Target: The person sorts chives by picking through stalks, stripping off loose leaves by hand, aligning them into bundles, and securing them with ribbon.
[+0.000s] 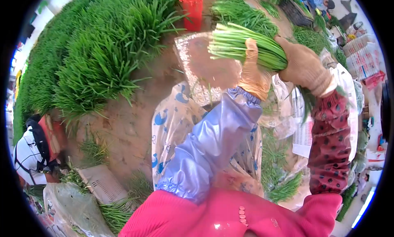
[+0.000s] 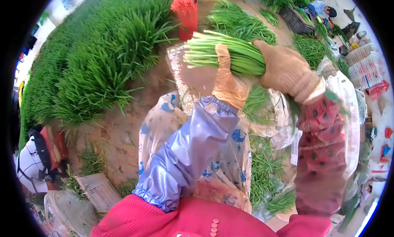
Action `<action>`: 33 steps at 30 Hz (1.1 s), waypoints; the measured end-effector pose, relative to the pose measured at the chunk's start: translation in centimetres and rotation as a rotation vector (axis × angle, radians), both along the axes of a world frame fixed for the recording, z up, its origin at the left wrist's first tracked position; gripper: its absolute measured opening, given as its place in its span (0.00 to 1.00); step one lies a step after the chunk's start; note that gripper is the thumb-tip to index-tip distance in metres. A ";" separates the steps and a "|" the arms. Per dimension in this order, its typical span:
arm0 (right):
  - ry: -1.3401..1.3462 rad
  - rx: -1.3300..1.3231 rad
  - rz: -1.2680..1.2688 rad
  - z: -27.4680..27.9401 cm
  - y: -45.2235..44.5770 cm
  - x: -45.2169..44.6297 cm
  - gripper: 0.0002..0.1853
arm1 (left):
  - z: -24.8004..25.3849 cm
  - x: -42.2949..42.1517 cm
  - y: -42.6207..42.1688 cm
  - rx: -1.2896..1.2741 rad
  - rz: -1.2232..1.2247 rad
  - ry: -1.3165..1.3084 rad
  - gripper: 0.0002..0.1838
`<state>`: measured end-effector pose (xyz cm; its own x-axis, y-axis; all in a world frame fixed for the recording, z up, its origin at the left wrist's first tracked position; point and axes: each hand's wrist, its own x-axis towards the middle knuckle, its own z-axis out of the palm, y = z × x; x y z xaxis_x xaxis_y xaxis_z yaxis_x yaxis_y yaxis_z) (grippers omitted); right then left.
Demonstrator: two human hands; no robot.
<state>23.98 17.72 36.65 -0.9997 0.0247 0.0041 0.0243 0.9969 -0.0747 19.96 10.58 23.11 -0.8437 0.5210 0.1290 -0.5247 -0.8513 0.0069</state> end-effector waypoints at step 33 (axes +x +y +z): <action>-0.243 -0.566 -0.224 -20.6 8.8 2.9 0.47 | -9.5 -0.9 1.1 -1.794 -0.735 1.290 0.31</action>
